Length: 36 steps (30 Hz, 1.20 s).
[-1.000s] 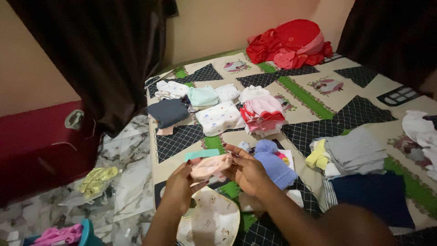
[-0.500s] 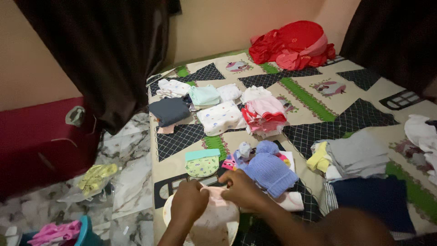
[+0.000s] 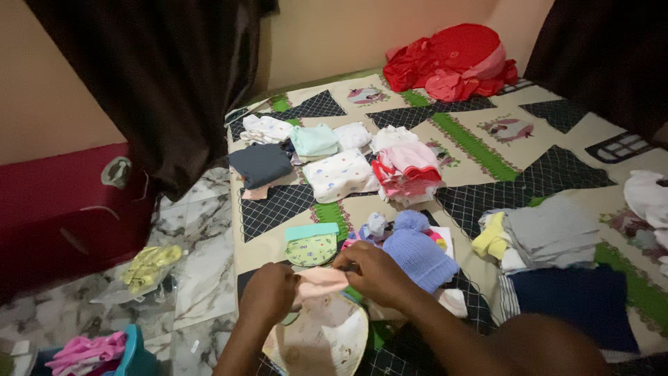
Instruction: The person organizes baby clothing and accessories by hand, picking up items like hats, bibs, and booties from a bed and placing them into a plastic drawer unit.
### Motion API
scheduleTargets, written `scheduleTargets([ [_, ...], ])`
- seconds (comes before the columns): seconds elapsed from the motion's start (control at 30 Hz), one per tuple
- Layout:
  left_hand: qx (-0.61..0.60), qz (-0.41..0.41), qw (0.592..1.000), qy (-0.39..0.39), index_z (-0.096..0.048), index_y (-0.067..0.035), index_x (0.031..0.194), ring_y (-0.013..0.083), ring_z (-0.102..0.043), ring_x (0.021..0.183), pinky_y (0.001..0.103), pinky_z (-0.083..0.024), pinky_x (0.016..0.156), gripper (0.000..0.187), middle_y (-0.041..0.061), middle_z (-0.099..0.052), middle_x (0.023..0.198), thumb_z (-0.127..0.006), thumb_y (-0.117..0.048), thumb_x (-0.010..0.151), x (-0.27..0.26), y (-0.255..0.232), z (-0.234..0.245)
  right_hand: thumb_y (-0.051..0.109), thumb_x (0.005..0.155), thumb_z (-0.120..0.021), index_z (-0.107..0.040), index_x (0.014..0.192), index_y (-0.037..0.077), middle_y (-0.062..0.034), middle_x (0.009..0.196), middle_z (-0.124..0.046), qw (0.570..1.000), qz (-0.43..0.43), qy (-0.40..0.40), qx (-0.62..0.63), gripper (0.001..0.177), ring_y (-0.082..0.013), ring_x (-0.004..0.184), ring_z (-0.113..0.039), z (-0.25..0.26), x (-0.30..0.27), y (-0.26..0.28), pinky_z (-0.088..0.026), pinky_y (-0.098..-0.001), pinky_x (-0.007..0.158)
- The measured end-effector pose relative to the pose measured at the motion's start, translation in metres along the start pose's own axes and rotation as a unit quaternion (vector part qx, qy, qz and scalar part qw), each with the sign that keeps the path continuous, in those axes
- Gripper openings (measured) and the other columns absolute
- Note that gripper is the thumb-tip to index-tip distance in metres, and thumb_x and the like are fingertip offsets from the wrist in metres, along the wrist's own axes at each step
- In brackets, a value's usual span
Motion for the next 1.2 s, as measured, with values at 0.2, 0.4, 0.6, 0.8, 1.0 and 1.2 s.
scheduleTargets([
  [0.2, -0.040, -0.117, 0.987, -0.098, -0.077, -0.009, 0.093, 0.0405, -0.069, 0.083, 0.049, -0.054, 0.076, 0.019, 0.021, -0.073, 0.087, -0.076, -0.024, 0.081, -0.002, -0.015, 0.014, 0.001, 0.075, -0.062, -0.081, 0.101, 0.018, -0.0096, 0.113, -0.066, 0.979, 0.163, 0.059, -0.110, 0.037, -0.0293, 0.114, -0.060, -0.018, -0.010, 0.046, -0.050, -0.0426, 0.098],
  [0.4, -0.177, -0.103, 0.979, -0.023, -0.068, -0.011, 0.091, 0.0300, -0.072, 0.076, 0.043, -0.056, 0.067, 0.006, 0.012, -0.071, 0.087, -0.070, -0.016, 0.089, -0.014, -0.023, 0.025, -0.001, 0.069, -0.062, -0.074, 0.124, 0.022, -0.0123, 0.136, -0.054, 0.958, 0.047, 0.149, -0.241, 0.060, -0.0370, 0.122, -0.047, -0.033, -0.015, 0.023, -0.048, -0.0474, 0.092],
  [0.6, -0.054, -0.084, 0.995, 0.013, -0.080, -0.023, 0.096, 0.0275, -0.070, 0.087, 0.039, -0.053, 0.077, 0.015, 0.006, -0.066, 0.098, -0.068, -0.017, 0.091, -0.019, -0.021, 0.027, 0.011, 0.085, -0.061, -0.068, 0.119, 0.007, -0.0149, 0.114, -0.068, 0.972, -0.071, 0.067, -0.212, 0.035, -0.0325, 0.107, -0.066, -0.018, 0.000, -0.002, -0.054, -0.0450, 0.093],
  [0.8, 0.068, -0.135, 0.988, 0.020, -0.078, -0.018, 0.101, 0.0282, -0.067, 0.090, 0.040, -0.054, 0.078, 0.020, 0.010, -0.063, 0.098, -0.070, -0.009, 0.084, -0.024, -0.034, 0.028, 0.020, 0.093, -0.063, -0.074, 0.114, 0.006, -0.0096, 0.100, -0.076, 0.991, -0.103, -0.057, 0.057, 0.027, -0.0192, 0.082, -0.072, 0.001, 0.004, -0.015, -0.057, -0.0333, 0.075],
  [1.0, -0.138, -0.085, 0.987, -0.016, -0.069, -0.012, 0.101, 0.0272, -0.071, 0.075, 0.041, -0.058, 0.070, 0.014, 0.010, -0.064, 0.098, -0.070, -0.021, 0.090, -0.032, -0.041, 0.033, 0.009, 0.095, -0.075, -0.065, 0.115, -0.008, -0.0115, 0.099, -0.071, 0.925, -0.091, -0.104, 0.353, 0.028, -0.0120, 0.082, -0.062, -0.010, 0.014, -0.040, -0.052, -0.0263, 0.068],
  [1.2, -0.268, -0.068, 0.957, -0.085, -0.057, -0.012, 0.119, 0.0215, -0.072, 0.079, 0.038, -0.059, 0.067, 0.051, 0.011, -0.066, 0.106, -0.082, -0.018, 0.074, -0.025, -0.047, 0.023, 0.008, 0.090, -0.069, -0.055, 0.131, 0.009, -0.0111, 0.108, -0.073, 0.857, -0.125, -0.011, 0.499, 0.043, -0.0150, 0.090, -0.071, -0.013, 0.007, -0.010, -0.057, -0.0291, 0.077],
])
Point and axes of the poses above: each hand's wrist, its own x-axis towards the middle knuckle, its own z-axis out of the back of the hand, y = z × x, the point moved 7 cm from there along x, towards the middle knuckle
